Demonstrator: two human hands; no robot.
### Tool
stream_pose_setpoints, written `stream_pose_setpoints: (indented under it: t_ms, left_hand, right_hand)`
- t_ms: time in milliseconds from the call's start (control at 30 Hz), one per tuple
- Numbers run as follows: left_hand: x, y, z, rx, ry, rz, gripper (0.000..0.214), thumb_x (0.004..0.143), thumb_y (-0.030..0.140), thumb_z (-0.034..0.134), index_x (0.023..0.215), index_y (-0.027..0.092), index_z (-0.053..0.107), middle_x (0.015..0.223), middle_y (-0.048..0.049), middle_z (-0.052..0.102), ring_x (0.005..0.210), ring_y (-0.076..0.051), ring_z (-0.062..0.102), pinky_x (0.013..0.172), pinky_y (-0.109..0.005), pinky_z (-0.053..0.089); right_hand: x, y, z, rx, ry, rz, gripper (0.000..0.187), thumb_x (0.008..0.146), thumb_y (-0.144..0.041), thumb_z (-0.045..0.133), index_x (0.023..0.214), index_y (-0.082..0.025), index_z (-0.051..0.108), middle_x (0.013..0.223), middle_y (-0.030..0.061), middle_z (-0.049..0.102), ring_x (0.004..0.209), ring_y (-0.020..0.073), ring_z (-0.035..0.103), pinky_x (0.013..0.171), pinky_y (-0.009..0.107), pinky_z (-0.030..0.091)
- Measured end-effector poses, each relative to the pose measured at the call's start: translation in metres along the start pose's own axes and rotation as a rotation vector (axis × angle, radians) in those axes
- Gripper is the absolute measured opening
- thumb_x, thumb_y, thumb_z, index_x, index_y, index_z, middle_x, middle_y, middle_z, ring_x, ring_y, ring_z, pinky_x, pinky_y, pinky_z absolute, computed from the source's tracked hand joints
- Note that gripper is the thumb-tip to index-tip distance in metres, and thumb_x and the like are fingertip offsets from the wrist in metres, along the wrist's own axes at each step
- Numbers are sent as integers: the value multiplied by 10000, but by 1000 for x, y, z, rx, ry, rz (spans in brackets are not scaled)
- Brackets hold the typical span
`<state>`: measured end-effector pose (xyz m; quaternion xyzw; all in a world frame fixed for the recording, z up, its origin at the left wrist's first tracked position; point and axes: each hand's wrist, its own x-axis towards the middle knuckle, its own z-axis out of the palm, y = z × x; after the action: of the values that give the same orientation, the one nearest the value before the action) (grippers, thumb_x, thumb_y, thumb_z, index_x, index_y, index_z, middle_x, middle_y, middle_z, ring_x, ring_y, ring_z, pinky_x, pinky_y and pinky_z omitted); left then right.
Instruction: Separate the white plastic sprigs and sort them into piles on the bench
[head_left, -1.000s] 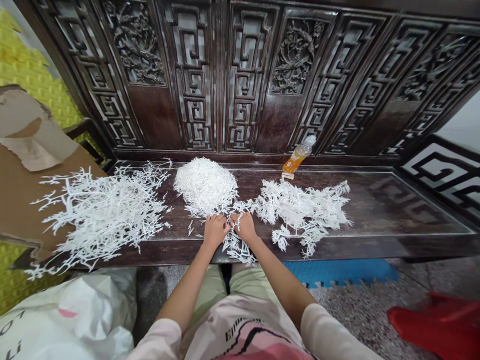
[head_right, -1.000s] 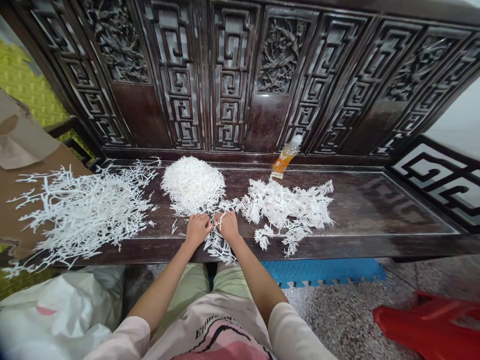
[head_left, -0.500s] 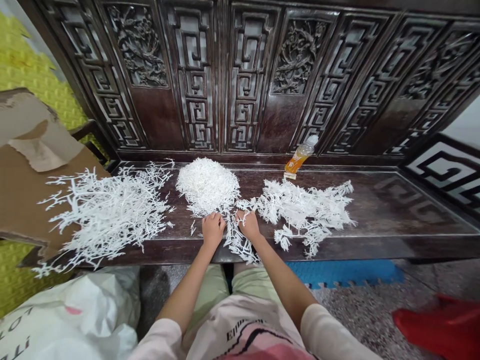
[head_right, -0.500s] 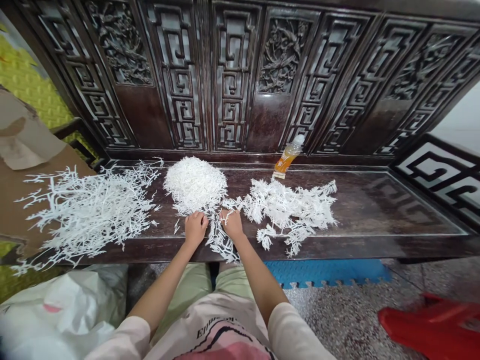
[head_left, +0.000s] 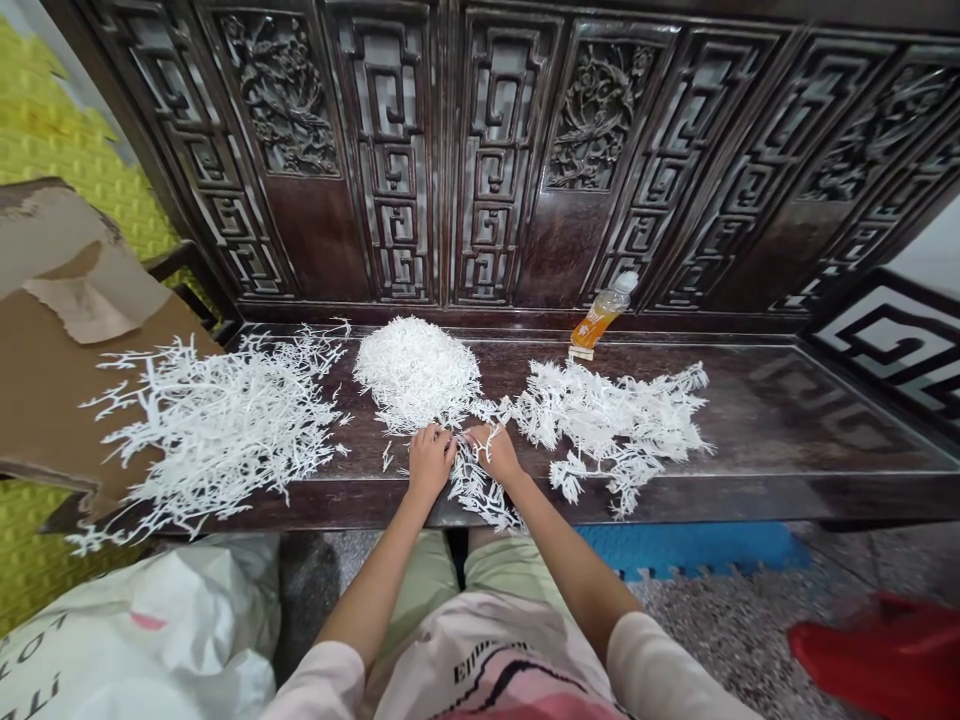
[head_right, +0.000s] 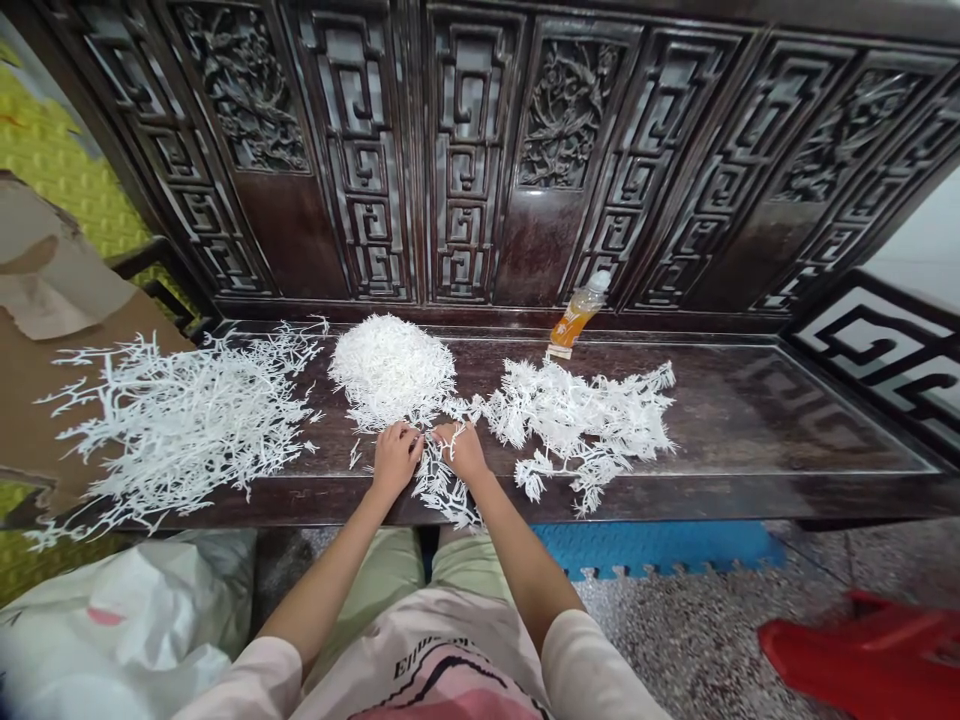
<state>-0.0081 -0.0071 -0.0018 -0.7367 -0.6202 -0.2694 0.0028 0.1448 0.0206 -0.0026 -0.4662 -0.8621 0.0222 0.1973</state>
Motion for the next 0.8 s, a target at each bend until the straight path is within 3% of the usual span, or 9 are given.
stream_pose_setpoints:
  t_ms: [167,367,800]
  left_hand:
    - [0,4,-2,40,-26,-18,155,787,242,437,774,198,585,856,-65,532,848,-195,460,738,-325,334]
    - [1,8,-6,85,-96,54,148,771,217,441,732,199,583,842,-65,542,832,-196,460,738,-335,314]
    - [-1,8,-5,107,-80,117,174,751,193,435,655,197,580,804,-67,577,783,-200,457,713,-350,295]
  right_hand:
    - [0,-1,-1,20,-17,54,344,899,-239,250,909,-171,588,808,44,615,761,157,480,723,272,239]
    - [0,-1,-4,39,-19,117,312,876,-239,309,829,-177,611,807,32,623,759,142,491,718,265,236]
    - [4,-6,0,42,-32,178,233,798,-207,403,729,-198,626,739,13,629,706,143,480,657,255,225]
